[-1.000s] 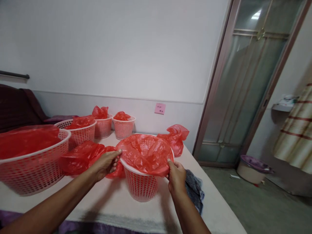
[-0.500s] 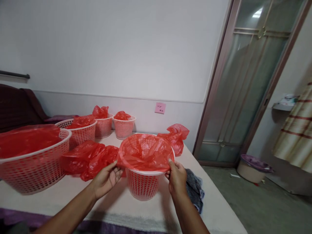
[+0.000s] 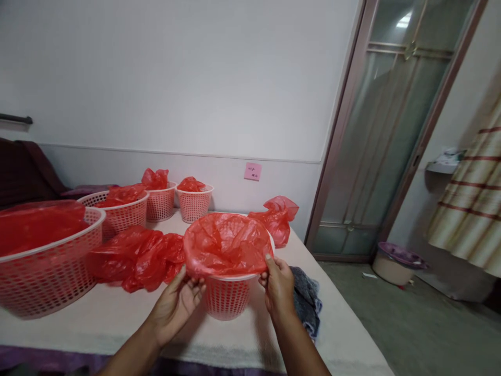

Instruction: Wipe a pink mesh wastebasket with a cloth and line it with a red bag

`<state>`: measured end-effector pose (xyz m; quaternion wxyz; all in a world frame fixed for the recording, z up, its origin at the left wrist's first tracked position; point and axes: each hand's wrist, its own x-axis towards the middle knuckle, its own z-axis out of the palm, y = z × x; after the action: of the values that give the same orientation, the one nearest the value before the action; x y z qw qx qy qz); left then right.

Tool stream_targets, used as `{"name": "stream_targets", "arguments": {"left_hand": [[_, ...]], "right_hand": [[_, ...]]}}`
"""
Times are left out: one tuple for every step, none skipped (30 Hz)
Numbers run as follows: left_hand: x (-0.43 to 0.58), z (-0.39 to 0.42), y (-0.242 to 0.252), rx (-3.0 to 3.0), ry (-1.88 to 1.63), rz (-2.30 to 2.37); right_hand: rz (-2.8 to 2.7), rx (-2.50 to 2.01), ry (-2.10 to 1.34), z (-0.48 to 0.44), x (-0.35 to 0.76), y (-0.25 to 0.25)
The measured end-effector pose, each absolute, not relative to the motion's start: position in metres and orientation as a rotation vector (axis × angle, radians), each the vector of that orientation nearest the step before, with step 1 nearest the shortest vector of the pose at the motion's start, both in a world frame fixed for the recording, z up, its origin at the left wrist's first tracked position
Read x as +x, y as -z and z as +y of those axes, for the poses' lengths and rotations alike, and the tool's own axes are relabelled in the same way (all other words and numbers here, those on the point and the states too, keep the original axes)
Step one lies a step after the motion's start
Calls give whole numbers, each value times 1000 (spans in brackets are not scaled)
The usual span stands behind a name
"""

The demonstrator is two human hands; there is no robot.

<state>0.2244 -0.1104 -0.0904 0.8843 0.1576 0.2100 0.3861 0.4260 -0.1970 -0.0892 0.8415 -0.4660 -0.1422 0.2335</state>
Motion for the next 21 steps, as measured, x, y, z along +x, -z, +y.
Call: {"name": "stream_targets", "arguments": {"left_hand": [[225,-114,89,334,-807,437],[225,-117,87,342,-811,441],[225,-119,86,349,-818,449],[225,-121,86,355,-832,462],[226,-123,86,361,-852,476],[226,-124,86,370,-875,487],[226,-125,86,381,-897,496],[227,-126,85,394,-919,503],[227,-126,85,407,-938,507],[228,-126,83,420,-953,510],[228,-127,82,430,-963,512],[228,-127,80,439,-969,514],[229,-127,79,447,-971,515],[229,-128,77,453,-968,517],[229,-129,76,458,-964,520],[230,-130,75,461,-960,524],[230,-131,75,461,-957,529],[230,-133,75,461,-953,535],[230,-134,75,460,-949,542],[230,-136,76,458,-947,550],[230,-138,77,456,-947,558]], "right_hand": [[-302,-995,-491,-197,426,90],[-304,-1005,-489,-197,426,90],[-308,-1013,-488,-197,426,90],[-313,-1019,-490,-197,426,91],[-319,-1025,-494,-196,426,91],[-324,-1030,-500,-196,426,91],[-328,-1033,-504,-196,426,91],[-330,-1035,-508,-196,426,91],[-332,-1036,-509,-196,426,91],[-333,-1037,-509,-196,426,91],[-333,-1037,-508,-196,425,91],[-334,-1037,-506,-196,424,90],[-336,-1037,-505,-197,424,90],[-339,-1037,-505,-198,423,89],[-340,-1038,-505,-198,422,89],[-341,-1040,-506,-199,421,88],[-341,-1043,-506,-200,421,88],[-343,-1047,-508,-200,420,87],[-346,-1052,-511,-201,420,86],[-350,-1056,-516,-201,420,85],[-355,-1059,-521,-202,419,84]]}}
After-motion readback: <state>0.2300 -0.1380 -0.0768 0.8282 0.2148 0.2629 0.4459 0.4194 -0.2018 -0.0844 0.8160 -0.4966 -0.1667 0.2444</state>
